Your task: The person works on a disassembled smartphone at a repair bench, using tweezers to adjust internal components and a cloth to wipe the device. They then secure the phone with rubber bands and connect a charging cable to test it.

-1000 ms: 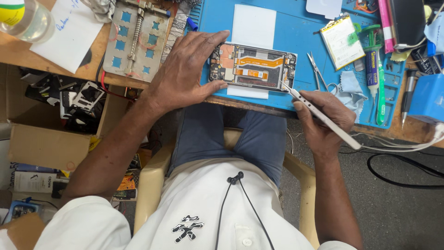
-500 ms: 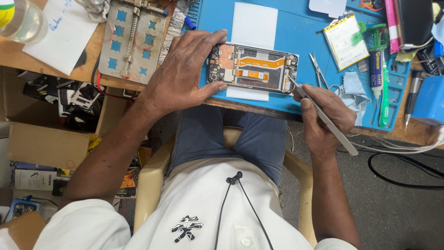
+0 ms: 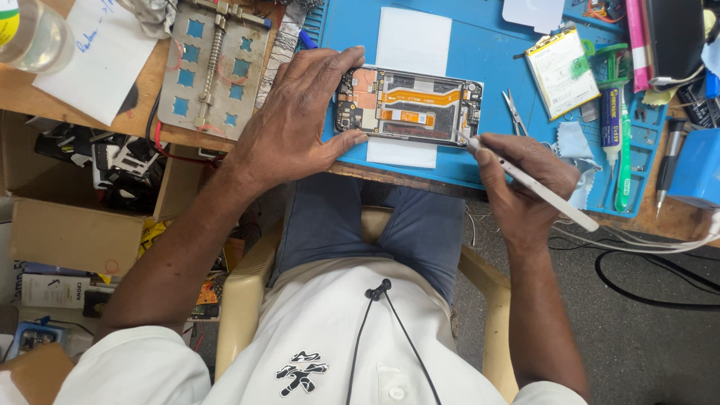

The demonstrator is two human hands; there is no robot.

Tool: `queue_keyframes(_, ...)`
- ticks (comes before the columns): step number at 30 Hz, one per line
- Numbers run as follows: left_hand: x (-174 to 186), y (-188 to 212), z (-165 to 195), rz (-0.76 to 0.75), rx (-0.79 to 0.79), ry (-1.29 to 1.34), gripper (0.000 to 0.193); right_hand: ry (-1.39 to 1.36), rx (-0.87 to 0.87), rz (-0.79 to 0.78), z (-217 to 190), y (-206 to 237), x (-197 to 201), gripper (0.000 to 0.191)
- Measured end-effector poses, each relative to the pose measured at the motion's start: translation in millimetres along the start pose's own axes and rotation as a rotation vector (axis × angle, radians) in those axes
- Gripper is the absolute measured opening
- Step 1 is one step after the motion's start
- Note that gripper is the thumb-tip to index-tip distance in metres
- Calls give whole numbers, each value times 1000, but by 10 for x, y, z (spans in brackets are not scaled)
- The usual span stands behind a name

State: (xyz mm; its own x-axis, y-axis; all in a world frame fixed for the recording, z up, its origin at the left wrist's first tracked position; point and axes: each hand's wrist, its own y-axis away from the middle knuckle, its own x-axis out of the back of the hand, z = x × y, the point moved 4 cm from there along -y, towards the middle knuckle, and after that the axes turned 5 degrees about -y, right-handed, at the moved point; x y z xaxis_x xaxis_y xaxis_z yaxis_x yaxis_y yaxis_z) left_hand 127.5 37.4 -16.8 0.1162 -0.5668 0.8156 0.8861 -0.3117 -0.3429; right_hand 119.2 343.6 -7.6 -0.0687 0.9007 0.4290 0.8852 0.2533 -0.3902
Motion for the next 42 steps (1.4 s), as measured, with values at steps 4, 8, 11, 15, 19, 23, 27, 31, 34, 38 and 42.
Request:
queue_keyframes(4,3,-9,1,-8,11,19,92,-4,26,-13,-2,-4,-31,8)
queue_keyframes(8,8,-8,7,-8,13,3,92,74,90,-31,-34,9,-39,6)
queue_keyframes(11,11,-9,10,-5,11,5,92,71,79,-30,-35,11,-43,5)
queue_keyframes(15,9,-10,5,-5,13,9,92,80,57,-29,-24,7,-46,5)
queue_keyframes(19,0,-11,-8,-11,18,10,92,88,61,-33,-6,11,-42,5)
queue_keyframes(23,-14,-15,-14,-12,10,3,92,94,67,-33,20,14,-40,5)
queue_keyframes(27,-19,-16,-22,-17,11,7,91,75,39,-38,45,-8,-26,6)
queue_keyframes(31,-23,-18,-25,-19,13,8,92,50,8,-57,48,-27,-19,7)
queue_keyframes(34,-27,-22,-22,-23,16,10,91,45,-23,-44,53,-24,-19,6)
queue_keyframes(38,-25,-20,-23,-22,16,6,91,33,-19,-33,60,-12,-31,7)
queue_keyframes(42,-24,-19,-26,-21,16,10,92,33,3,-20,63,-2,-26,7)
